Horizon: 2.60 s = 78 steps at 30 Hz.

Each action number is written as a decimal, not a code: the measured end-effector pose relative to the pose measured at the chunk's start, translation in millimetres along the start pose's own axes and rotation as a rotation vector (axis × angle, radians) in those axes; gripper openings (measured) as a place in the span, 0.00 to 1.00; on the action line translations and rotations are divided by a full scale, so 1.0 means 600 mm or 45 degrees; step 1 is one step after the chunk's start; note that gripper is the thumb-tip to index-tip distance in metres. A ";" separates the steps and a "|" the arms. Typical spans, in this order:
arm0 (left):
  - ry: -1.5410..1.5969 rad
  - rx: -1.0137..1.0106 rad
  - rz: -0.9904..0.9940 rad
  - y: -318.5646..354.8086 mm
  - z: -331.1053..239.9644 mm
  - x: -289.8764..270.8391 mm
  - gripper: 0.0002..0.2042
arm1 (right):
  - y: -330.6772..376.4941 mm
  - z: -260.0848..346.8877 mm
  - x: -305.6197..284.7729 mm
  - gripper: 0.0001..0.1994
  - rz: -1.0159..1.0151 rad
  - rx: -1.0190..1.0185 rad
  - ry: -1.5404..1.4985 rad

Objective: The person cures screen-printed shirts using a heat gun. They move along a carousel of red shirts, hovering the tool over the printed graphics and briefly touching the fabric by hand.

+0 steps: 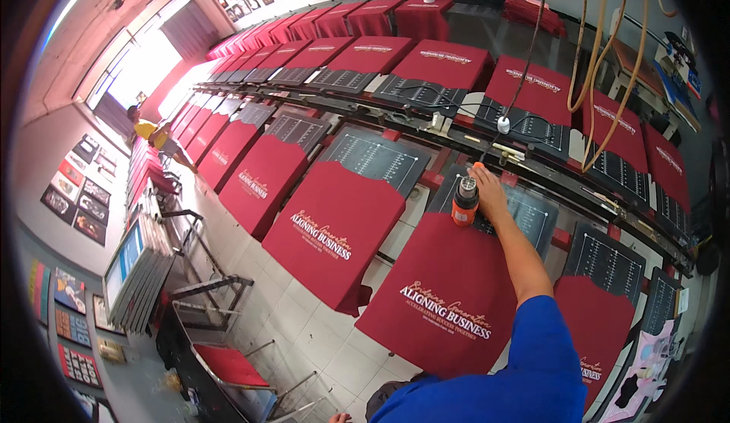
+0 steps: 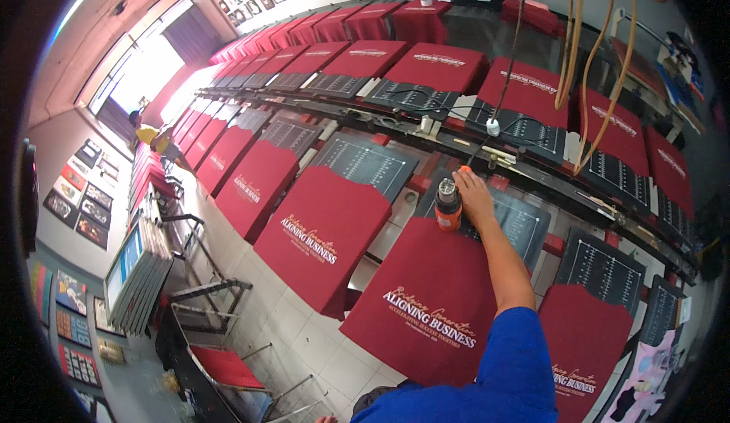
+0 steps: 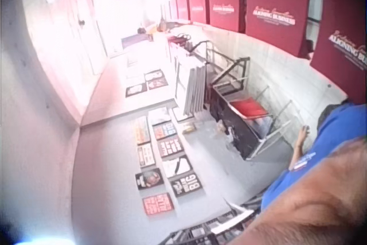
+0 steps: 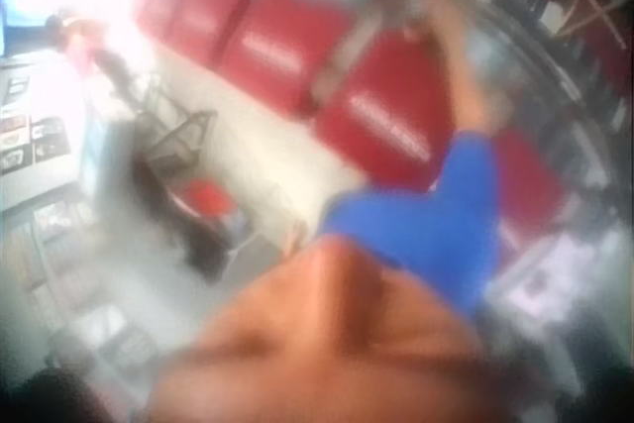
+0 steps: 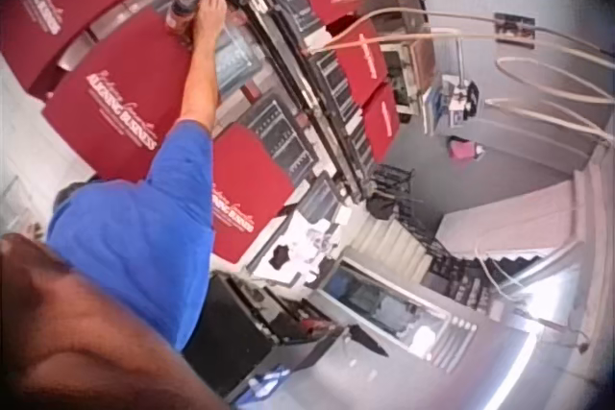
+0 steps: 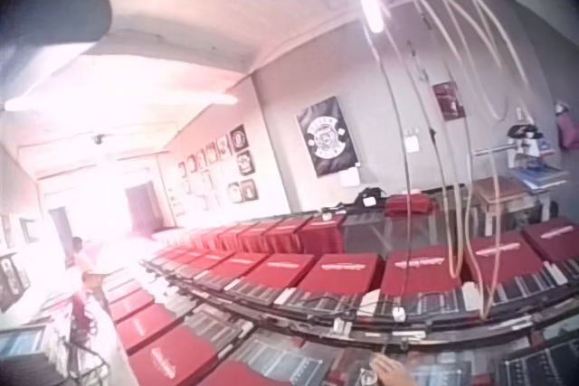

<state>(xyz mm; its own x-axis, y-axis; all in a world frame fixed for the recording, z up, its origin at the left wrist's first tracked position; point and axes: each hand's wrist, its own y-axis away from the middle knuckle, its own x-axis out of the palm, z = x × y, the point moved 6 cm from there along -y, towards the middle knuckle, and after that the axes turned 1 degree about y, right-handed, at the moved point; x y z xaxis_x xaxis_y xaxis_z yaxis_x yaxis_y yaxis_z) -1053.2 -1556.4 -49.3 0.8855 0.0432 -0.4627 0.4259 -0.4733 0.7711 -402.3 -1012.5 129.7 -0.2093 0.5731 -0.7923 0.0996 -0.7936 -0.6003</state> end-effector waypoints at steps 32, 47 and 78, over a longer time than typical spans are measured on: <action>0.674 0.552 1.663 0.237 -1.433 0.835 0.22 | 0.458 0.457 -0.515 0.47 -1.062 1.265 -0.784; 1.549 0.335 2.216 0.370 -1.849 0.354 0.21 | 0.716 0.533 -0.841 0.35 -0.854 1.776 0.990; 0.916 1.184 -0.314 -0.053 -1.070 -0.817 0.16 | 0.656 0.260 -0.940 0.17 -1.157 1.754 -0.503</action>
<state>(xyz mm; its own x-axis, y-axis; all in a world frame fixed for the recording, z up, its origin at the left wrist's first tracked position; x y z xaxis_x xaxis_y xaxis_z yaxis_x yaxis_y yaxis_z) -1381.7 -997.9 433.9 0.8259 0.5632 0.0250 0.5637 -0.8243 -0.0517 -396.7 -1679.9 357.6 0.0485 0.9964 -0.0696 -0.9931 0.0406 -0.1100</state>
